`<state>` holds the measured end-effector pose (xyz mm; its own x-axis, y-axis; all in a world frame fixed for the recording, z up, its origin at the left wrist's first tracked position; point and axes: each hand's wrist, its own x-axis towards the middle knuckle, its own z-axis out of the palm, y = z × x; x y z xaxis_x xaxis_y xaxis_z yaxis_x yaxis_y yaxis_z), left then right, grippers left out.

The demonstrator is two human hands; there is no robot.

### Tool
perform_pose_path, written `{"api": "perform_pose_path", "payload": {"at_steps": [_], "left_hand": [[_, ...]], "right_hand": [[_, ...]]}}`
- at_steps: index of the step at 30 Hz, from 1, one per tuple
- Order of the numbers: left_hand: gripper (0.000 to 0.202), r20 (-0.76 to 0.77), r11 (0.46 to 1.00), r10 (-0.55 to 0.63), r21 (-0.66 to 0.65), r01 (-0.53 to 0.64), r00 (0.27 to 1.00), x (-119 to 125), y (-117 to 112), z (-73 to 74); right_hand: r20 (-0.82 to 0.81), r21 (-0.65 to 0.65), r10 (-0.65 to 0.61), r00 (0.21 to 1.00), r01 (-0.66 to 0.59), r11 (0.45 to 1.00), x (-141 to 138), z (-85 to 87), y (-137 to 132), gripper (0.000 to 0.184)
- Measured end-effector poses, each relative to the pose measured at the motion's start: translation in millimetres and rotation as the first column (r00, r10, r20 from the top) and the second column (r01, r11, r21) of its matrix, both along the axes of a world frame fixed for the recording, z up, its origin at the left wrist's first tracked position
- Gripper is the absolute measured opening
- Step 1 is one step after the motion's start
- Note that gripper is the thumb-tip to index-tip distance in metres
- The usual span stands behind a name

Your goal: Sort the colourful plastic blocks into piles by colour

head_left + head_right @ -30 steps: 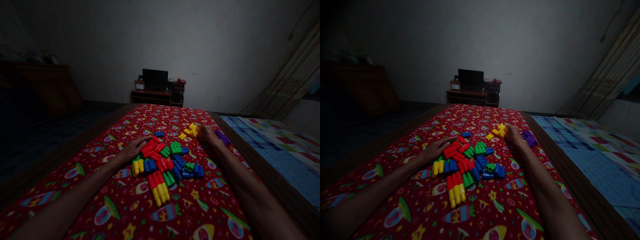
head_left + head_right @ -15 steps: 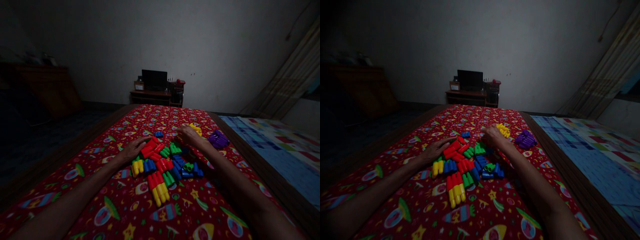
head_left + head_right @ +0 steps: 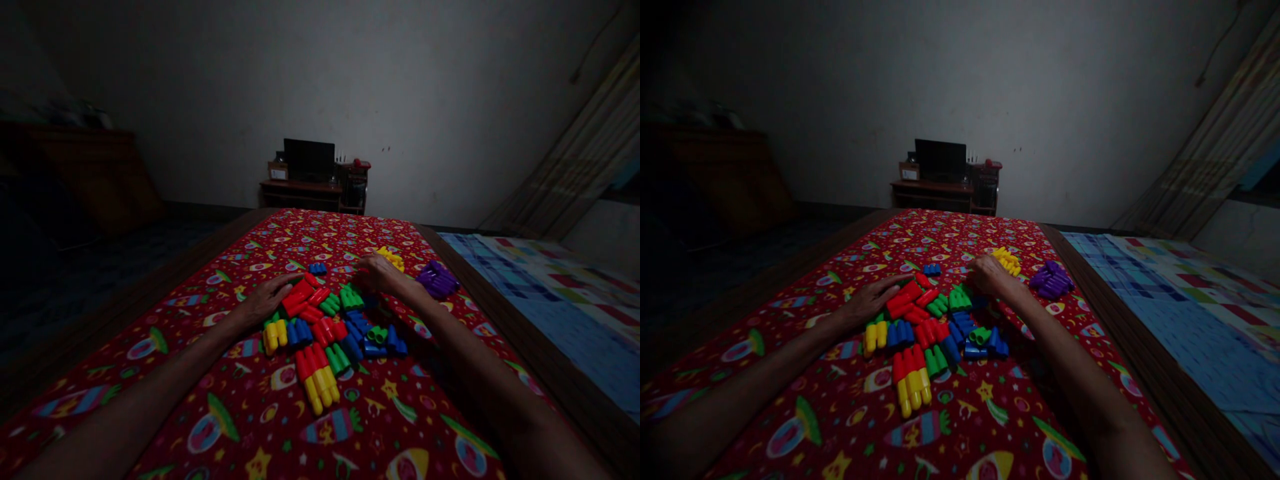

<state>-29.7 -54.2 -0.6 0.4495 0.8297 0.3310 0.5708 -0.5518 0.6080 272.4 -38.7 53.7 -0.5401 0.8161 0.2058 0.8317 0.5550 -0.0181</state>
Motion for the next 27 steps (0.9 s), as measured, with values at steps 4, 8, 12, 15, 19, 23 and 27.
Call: {"api": "perform_pose_path", "payload": {"at_steps": [4, 8, 12, 15, 19, 23, 27], "left_hand": [[0.055, -0.008, 1.000, -0.004, 0.005, 0.004, 1.000, 0, 1, 0.2], [0.053, -0.017, 1.000, -0.003, 0.024, 0.003, 1.000, 0, 1, -0.7], [0.052, -0.001, 1.000, -0.003, 0.015, 0.003, 1.000, 1, 0, -0.7], [0.052, 0.004, 1.000, -0.008, 0.005, 0.008, 1.000, 1, -1, 0.2], [0.053, 0.000, 1.000, 0.002, -0.004, -0.002, 1.000, 2, -2, 1.9], [0.053, -0.001, 1.000, 0.002, -0.013, -0.002, 1.000, 3, -2, 2.2], [0.053, -0.012, 1.000, 0.004, -0.004, -0.004, 1.000, 2, 0, 0.5]], "right_hand": [[-0.107, -0.091, 0.184, 0.977, -0.194, 0.977, -31, 18.3, -27, 0.021], [-0.170, -0.142, 0.291, 0.942, -0.315, 0.938, -53, 24.9, -50, 0.020], [-0.214, -0.186, 0.393, 0.894, -0.433, 0.882, -70, 25.6, -71, 0.016], [-0.153, -0.218, 0.498, 0.854, -0.521, 0.825, -81, 24.5, -92, 0.015], [0.081, -0.213, 0.674, 0.735, -0.648, 0.732, -83, 19.7, -131, 0.025], [0.204, 0.024, 0.641, 0.740, -0.658, 0.752, -75, 15.0, -162, 0.033], [0.187, 0.090, 0.642, 0.743, -0.664, 0.742, -70, 14.0, -165, 0.027]]}}
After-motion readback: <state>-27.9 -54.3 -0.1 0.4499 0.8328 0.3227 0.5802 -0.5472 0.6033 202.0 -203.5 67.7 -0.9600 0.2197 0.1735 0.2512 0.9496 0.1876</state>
